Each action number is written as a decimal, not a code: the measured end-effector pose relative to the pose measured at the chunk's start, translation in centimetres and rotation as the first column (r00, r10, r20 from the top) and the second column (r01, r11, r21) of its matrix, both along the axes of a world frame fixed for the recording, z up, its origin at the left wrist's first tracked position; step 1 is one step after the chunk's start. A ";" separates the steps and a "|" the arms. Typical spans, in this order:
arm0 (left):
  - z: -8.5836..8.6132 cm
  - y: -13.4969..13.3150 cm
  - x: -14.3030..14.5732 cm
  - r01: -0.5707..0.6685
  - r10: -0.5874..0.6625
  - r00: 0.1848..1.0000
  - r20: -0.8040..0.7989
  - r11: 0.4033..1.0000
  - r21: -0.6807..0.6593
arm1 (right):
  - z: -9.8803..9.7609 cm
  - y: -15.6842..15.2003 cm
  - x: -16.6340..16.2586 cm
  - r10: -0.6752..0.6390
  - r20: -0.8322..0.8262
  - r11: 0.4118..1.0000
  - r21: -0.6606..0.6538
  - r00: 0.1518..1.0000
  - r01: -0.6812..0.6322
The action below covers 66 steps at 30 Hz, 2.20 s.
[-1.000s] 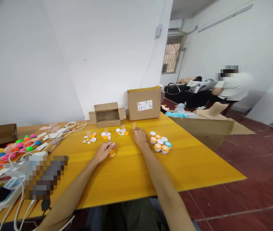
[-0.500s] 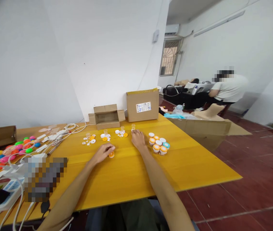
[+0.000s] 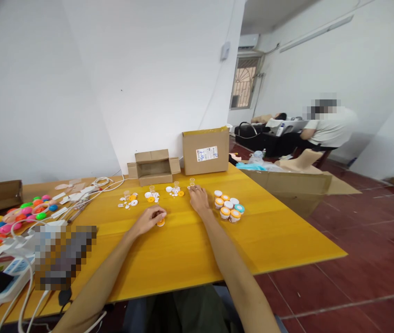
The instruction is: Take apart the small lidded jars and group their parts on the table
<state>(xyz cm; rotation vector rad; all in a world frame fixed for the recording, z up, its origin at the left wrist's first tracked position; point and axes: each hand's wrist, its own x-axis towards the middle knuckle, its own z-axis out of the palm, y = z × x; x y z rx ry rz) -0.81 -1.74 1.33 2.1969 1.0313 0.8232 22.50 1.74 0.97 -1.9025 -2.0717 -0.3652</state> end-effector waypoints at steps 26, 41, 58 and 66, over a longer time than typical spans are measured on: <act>-0.1 0.0 0.1 -0.012 0.012 1.000 0.004 1.000 -0.019 | -0.3 0.2 0.2 0.005 0.007 1.000 -0.010 1.000 -0.005; -0.1 0.3 -0.9 0.126 -0.126 0.982 -0.140 0.992 -0.014 | 0.1 -1.2 -0.2 -0.071 0.030 0.997 -0.030 0.997 0.072; 0.1 -0.1 -0.4 0.083 -0.072 0.987 -0.143 0.994 0.074 | 0.3 -1.4 -0.6 -0.062 -0.011 0.998 -0.009 0.998 0.062; 0.3 -0.2 -0.3 0.083 -0.068 0.986 -0.154 0.992 0.095 | 0.3 -1.4 -0.7 -0.060 -0.005 0.998 0.001 0.998 0.060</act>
